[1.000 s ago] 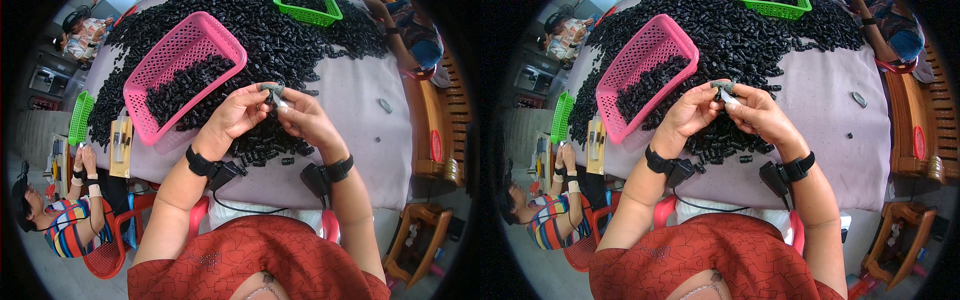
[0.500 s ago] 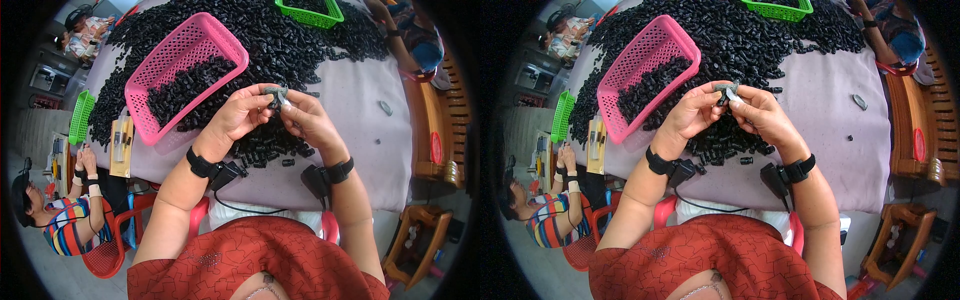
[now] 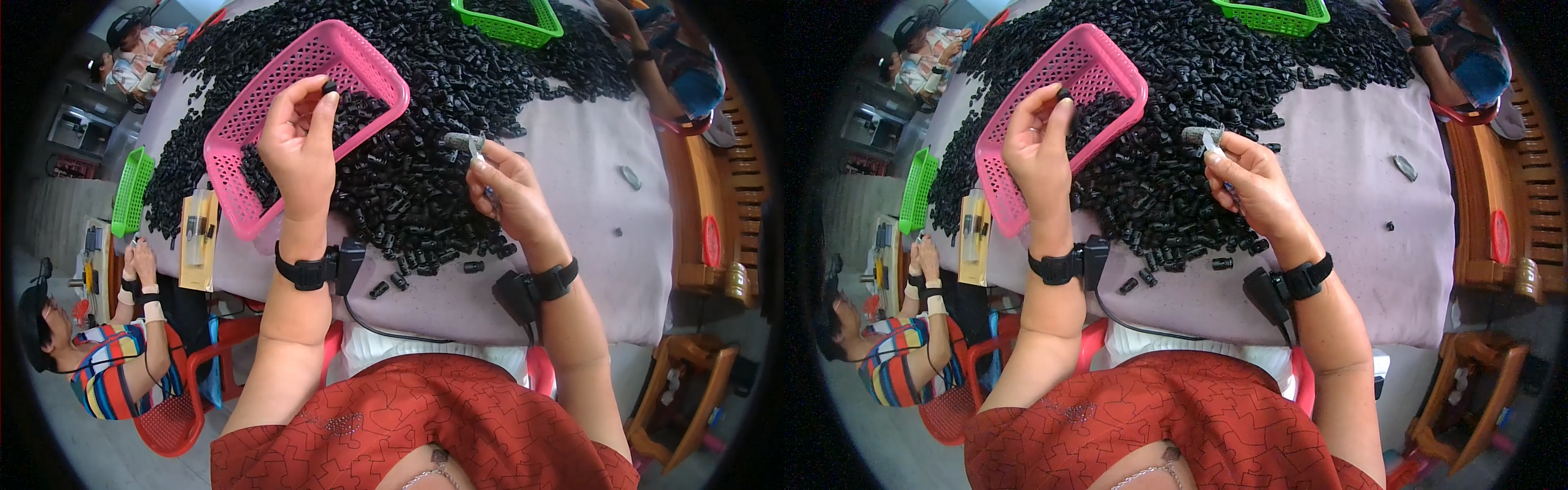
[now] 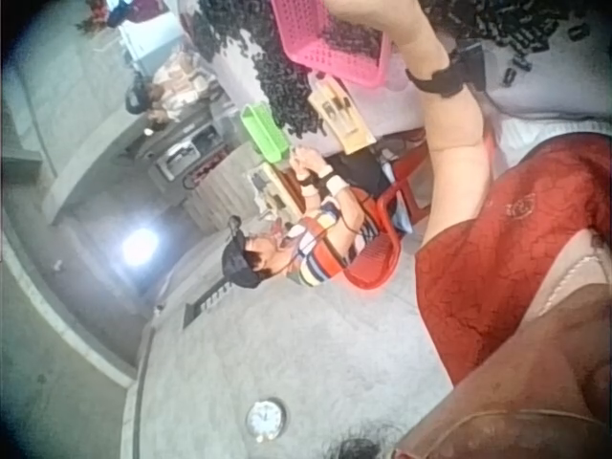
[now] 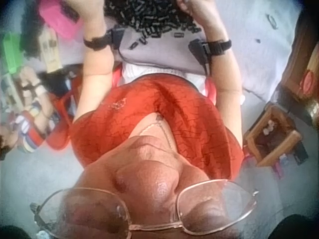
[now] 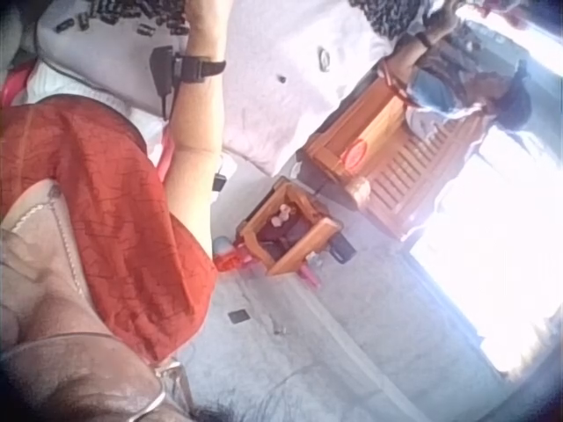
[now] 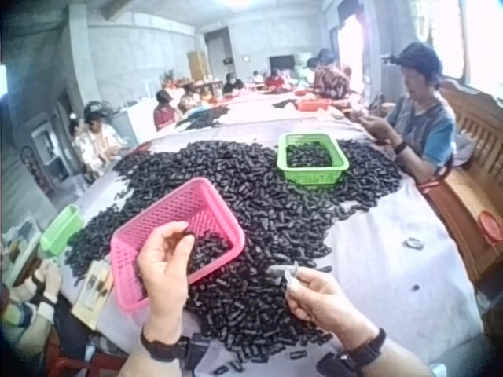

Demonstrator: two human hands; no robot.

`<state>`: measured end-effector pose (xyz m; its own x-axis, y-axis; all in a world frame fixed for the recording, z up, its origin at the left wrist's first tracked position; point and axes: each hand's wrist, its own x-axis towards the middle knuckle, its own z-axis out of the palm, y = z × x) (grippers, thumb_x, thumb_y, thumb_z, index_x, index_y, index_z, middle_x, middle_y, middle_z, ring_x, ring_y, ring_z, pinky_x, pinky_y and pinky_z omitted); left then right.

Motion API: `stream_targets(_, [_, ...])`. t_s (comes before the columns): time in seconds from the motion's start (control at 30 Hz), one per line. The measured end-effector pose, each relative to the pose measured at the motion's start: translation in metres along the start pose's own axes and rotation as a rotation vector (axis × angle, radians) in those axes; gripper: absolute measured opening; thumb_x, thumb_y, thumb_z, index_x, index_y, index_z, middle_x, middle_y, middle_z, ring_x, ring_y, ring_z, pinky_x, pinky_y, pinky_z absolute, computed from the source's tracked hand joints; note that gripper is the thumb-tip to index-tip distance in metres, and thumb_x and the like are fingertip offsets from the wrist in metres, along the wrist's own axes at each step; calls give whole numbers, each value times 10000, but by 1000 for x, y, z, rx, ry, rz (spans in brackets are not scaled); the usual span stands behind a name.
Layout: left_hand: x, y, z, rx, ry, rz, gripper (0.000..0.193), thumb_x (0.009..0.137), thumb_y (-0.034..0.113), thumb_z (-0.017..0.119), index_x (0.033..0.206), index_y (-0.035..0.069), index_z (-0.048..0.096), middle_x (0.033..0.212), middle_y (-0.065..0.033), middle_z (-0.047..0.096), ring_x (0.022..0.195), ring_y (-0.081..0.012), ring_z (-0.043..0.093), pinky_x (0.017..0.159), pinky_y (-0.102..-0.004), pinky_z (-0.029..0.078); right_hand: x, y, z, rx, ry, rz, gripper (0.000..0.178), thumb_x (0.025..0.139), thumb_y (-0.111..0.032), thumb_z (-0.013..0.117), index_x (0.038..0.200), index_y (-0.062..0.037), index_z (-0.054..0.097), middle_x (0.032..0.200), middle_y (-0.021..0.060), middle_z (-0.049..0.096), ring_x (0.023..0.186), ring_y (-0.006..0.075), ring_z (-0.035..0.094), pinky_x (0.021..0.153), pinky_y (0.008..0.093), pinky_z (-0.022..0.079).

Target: The recorder is assembling small black shoe components by hand at a factory workstation.

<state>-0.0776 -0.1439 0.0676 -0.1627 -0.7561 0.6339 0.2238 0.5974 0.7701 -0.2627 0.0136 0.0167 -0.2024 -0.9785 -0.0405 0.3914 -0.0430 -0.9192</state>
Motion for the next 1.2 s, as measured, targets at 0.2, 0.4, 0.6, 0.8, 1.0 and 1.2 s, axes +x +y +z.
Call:
stream_targets(0.2, [-10,7,11,323,-85,232,137,833,6,683,963,47,692,984,-37,634,774,-123,586,653,-231,466,-1,-2,1,-20,40,12,151,969,-198,561,995,-52,589,699,-24,543,514,20,460,414,154,319])
stream_targets(0.4, [-35,-6,32,341,-668,26,115,850,-11,645,961,-2,672,918,-67,633,792,-136,601,677,-243,472,-2,-2,-1,-12,50,-6,161,965,-203,570,1008,-50,593,689,-31,544,505,20,460,409,156,309])
stream_targets(0.6, [-39,-18,27,535,-868,26,185,798,-8,635,983,-8,631,987,-152,630,907,-331,627,792,-377,496,-3,-5,4,-29,43,13,165,962,-208,580,1010,-51,593,691,-30,552,505,18,463,408,157,303])
stream_targets(0.8, [-40,-14,27,590,-960,3,215,781,-8,646,996,-2,630,979,-139,619,904,-313,632,787,-375,505,-3,-4,5,-27,42,19,186,961,-202,578,1049,-39,597,691,-30,550,506,21,461,411,161,305])
stream_targets(1.0, [-41,-17,27,588,-955,-1,227,768,-11,662,993,0,632,951,-132,607,896,-303,638,781,-374,511,-1,0,3,-36,47,1,239,962,-201,576,1118,-21,595,689,-29,539,508,29,450,417,171,304])
stream_targets(1.2, [-40,-17,27,585,-944,10,182,765,-1,675,944,-1,641,903,-135,607,842,-289,640,740,-355,507,-1,0,3,-26,35,-12,264,963,-196,577,1150,-10,592,689,-28,531,519,29,453,417,171,304])
